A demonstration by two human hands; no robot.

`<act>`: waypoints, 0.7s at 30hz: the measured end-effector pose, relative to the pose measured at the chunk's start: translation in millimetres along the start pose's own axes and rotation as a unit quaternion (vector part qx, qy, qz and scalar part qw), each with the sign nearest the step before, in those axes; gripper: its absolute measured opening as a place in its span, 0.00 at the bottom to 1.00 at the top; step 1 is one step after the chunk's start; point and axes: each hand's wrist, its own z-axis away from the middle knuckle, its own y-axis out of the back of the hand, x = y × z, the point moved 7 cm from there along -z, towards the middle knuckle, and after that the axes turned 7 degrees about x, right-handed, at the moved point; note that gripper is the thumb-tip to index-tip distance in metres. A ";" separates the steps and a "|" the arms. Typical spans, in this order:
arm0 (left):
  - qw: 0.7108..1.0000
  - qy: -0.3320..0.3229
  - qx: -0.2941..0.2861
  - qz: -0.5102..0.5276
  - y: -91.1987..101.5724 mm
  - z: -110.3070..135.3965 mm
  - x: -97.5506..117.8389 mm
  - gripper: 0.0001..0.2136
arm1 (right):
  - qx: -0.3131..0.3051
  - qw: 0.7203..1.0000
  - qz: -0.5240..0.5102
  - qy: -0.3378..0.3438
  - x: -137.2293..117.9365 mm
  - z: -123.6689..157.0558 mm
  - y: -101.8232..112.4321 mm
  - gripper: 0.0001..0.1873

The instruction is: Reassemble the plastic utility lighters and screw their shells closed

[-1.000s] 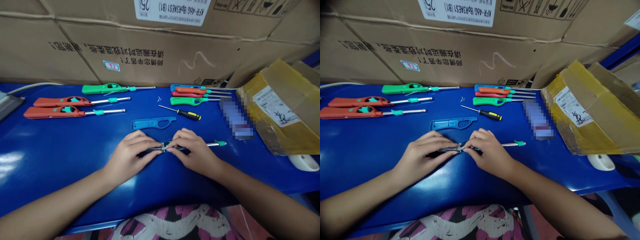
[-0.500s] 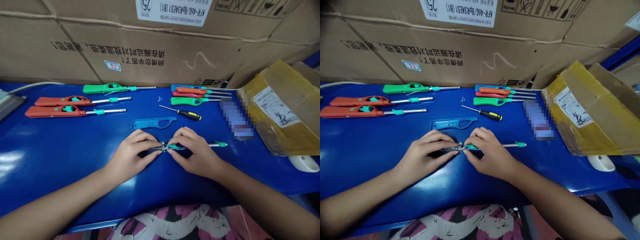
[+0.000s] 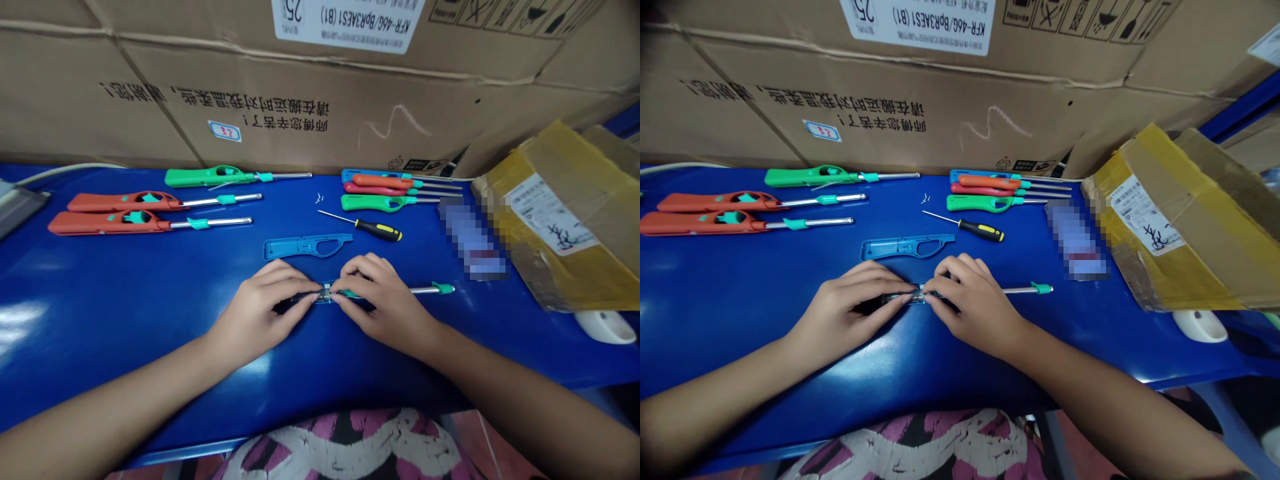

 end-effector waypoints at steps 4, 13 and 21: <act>1.000 0.012 -0.006 -0.008 -2.5 -0.3 -0.7 0.05 | 0.006 1.000 -0.003 -0.011 -1.0 0.5 -1.0 0.06; 0.998 0.056 -0.007 0.012 0.4 2.8 -3.5 0.10 | -0.011 1.000 0.023 -0.006 -2.2 1.8 -1.0 0.07; 0.996 0.088 0.027 0.012 9.4 0.2 -7.2 0.08 | -0.006 1.000 0.015 -0.002 0.2 2.3 2.3 0.10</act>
